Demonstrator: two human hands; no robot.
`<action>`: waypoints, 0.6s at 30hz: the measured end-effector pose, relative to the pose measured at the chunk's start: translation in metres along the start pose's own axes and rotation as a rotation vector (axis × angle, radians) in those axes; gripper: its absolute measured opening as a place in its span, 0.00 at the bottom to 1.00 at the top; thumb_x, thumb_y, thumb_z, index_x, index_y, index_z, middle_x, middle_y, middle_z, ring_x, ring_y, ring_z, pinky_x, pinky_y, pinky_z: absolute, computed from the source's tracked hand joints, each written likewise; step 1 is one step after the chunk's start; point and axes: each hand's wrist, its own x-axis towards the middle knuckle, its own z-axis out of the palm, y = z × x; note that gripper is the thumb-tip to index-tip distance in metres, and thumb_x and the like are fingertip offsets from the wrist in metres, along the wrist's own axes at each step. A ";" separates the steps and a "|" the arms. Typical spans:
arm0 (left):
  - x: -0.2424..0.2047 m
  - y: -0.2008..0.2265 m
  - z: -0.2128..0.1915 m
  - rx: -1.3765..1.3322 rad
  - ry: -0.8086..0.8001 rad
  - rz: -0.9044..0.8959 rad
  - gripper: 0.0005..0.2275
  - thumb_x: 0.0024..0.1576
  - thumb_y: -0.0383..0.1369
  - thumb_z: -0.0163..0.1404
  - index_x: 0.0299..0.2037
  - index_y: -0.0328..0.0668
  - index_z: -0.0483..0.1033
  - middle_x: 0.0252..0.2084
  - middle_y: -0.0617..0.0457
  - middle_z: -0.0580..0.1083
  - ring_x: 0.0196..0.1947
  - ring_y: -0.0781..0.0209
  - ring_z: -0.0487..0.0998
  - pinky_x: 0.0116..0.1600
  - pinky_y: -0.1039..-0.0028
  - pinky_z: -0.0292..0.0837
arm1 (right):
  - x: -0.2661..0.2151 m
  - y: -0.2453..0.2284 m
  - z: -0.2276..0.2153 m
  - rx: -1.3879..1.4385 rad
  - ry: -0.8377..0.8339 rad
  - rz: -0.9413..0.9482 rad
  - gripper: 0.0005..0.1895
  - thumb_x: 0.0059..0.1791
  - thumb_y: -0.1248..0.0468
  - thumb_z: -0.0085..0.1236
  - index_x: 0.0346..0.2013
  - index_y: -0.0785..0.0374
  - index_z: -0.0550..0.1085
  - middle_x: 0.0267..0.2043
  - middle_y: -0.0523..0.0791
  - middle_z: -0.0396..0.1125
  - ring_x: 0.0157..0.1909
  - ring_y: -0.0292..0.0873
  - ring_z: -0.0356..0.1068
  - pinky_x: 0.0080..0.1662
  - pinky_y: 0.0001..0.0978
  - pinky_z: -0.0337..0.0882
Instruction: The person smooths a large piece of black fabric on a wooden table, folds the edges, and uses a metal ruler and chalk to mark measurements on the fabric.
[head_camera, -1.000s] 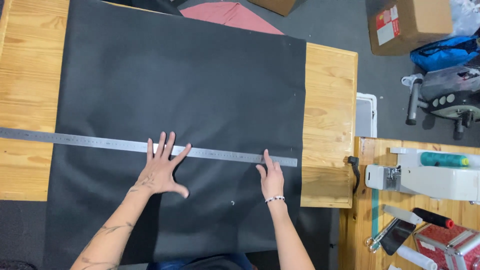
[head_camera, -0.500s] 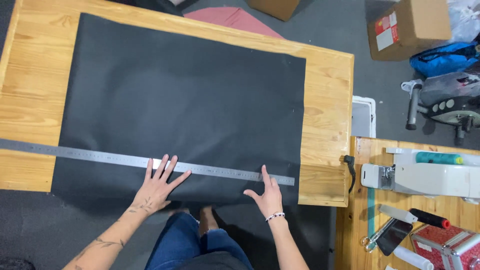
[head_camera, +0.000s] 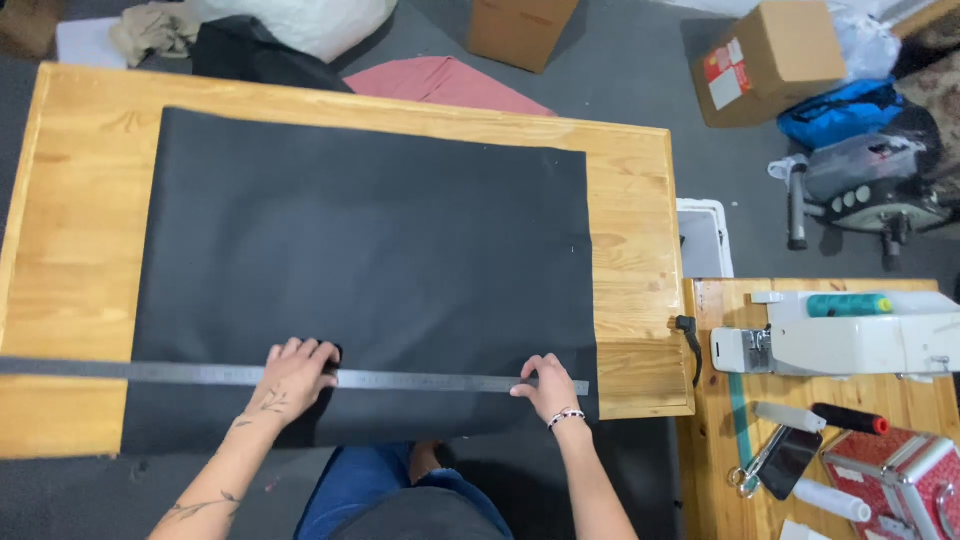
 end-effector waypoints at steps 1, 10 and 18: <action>0.005 -0.003 -0.007 -0.019 -0.071 0.039 0.10 0.54 0.52 0.53 0.42 0.72 0.71 0.43 0.69 0.72 0.53 0.66 0.71 0.59 0.67 0.66 | 0.004 -0.001 -0.001 -0.006 -0.027 0.011 0.15 0.42 0.51 0.70 0.35 0.47 0.72 0.43 0.41 0.64 0.56 0.48 0.71 0.56 0.41 0.73; 0.097 -0.061 -0.094 -0.248 -0.195 0.054 0.05 0.59 0.44 0.47 0.36 0.63 0.73 0.39 0.61 0.80 0.46 0.53 0.83 0.51 0.61 0.78 | 0.095 -0.051 -0.044 0.013 0.141 -0.053 0.15 0.42 0.48 0.67 0.34 0.49 0.72 0.40 0.44 0.65 0.55 0.48 0.71 0.58 0.37 0.69; 0.229 -0.101 -0.131 -0.386 0.143 0.043 0.05 0.61 0.36 0.51 0.44 0.58 0.80 0.37 0.49 0.81 0.49 0.44 0.80 0.56 0.53 0.72 | 0.256 -0.077 -0.076 -0.033 0.501 -0.186 0.12 0.50 0.47 0.60 0.43 0.45 0.74 0.37 0.42 0.64 0.46 0.46 0.70 0.53 0.38 0.69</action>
